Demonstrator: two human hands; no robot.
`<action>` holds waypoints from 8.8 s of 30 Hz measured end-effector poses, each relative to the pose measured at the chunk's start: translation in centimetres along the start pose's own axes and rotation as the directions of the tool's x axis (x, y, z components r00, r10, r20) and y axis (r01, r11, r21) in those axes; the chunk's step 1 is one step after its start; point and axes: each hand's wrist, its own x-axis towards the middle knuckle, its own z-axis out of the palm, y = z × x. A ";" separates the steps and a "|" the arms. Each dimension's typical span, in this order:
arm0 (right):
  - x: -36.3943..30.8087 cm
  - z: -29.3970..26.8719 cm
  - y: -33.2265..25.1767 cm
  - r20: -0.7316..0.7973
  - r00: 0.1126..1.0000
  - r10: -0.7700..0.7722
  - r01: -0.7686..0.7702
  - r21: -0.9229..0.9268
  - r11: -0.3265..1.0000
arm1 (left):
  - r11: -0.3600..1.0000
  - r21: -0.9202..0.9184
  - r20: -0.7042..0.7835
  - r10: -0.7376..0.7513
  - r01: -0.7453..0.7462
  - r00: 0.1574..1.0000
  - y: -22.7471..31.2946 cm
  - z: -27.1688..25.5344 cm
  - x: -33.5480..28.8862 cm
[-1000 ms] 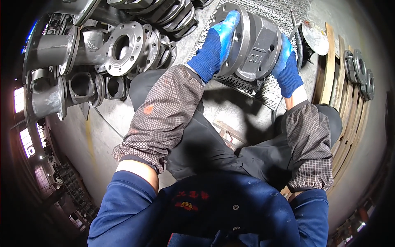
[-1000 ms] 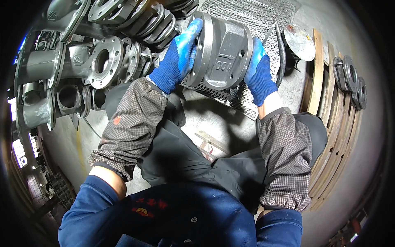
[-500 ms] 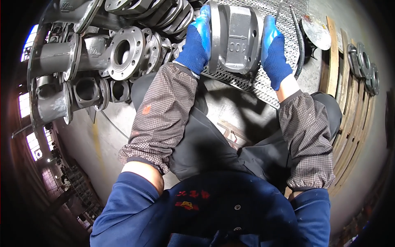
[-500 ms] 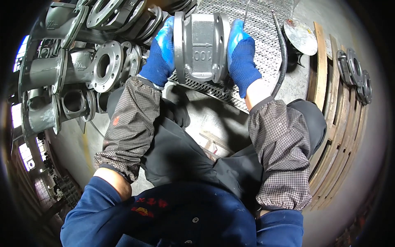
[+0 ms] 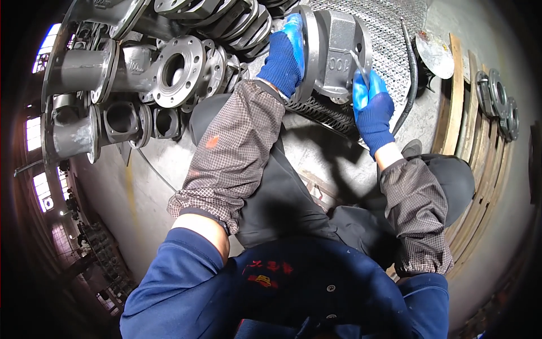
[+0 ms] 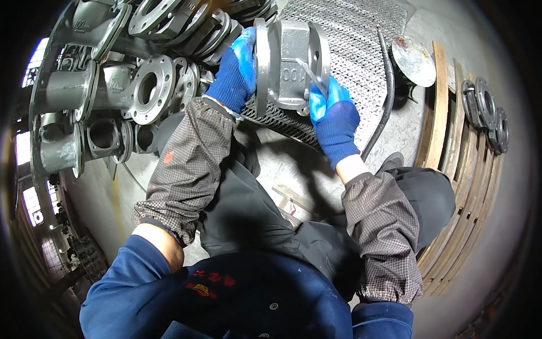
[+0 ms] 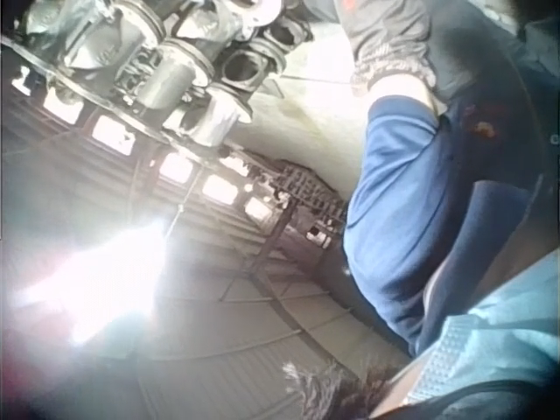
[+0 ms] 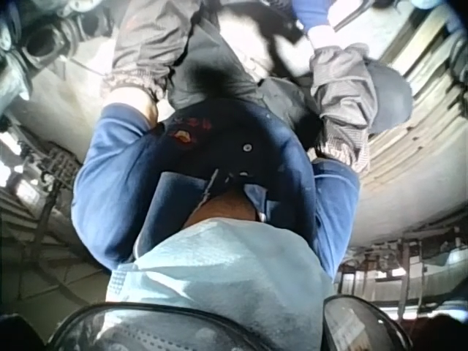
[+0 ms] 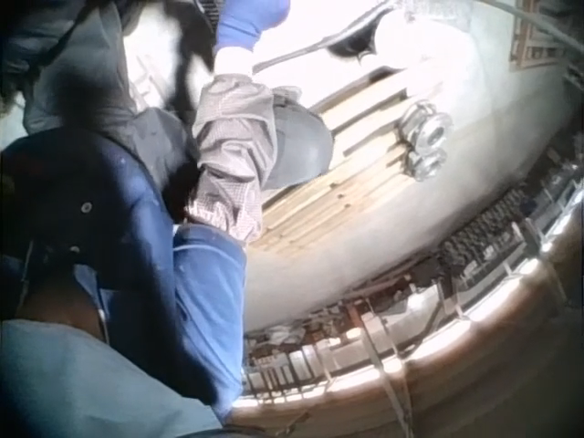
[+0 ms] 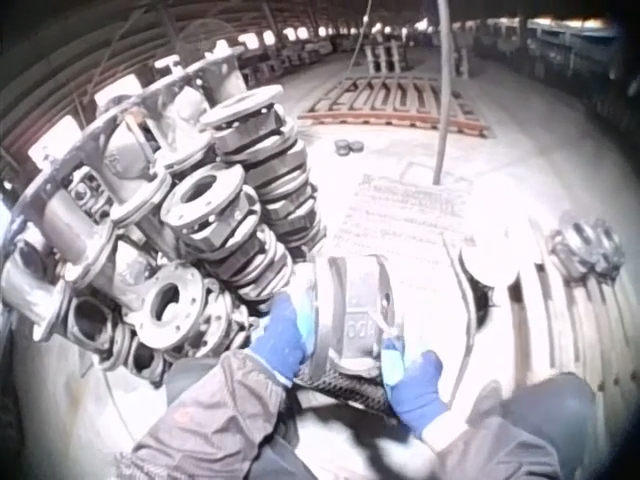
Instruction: The person picks up metal flanges from a pile on the floor and uses a handheld grinding tool to smooth the internal and external edges of the components. They turn the flanges over by hand to work on different sides and then place the finished parts onto a wooden pallet.
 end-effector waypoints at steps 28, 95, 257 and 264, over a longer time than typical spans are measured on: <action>2.2 -11.7 1.6 0.052 0.793 0.607 -0.562 0.447 0.696 | 0.641 0.715 0.395 -0.043 -0.278 0.918 -3.7 5.4 -6.1; -2.0 -6.1 0.3 0.224 0.775 0.591 -0.610 0.511 0.606 | 0.052 0.690 0.655 0.379 -0.722 0.653 1.0 -5.8 -9.5; -5.1 -6.9 6.7 0.370 0.621 0.691 -0.741 0.564 0.364 | -0.072 0.832 0.550 -0.021 -0.550 0.835 -5.3 7.6 -11.9; -4.7 -8.5 4.6 0.297 0.692 0.658 -0.703 0.483 0.522 | -0.192 0.686 0.718 0.027 -0.702 0.695 -8.7 4.7 -14.8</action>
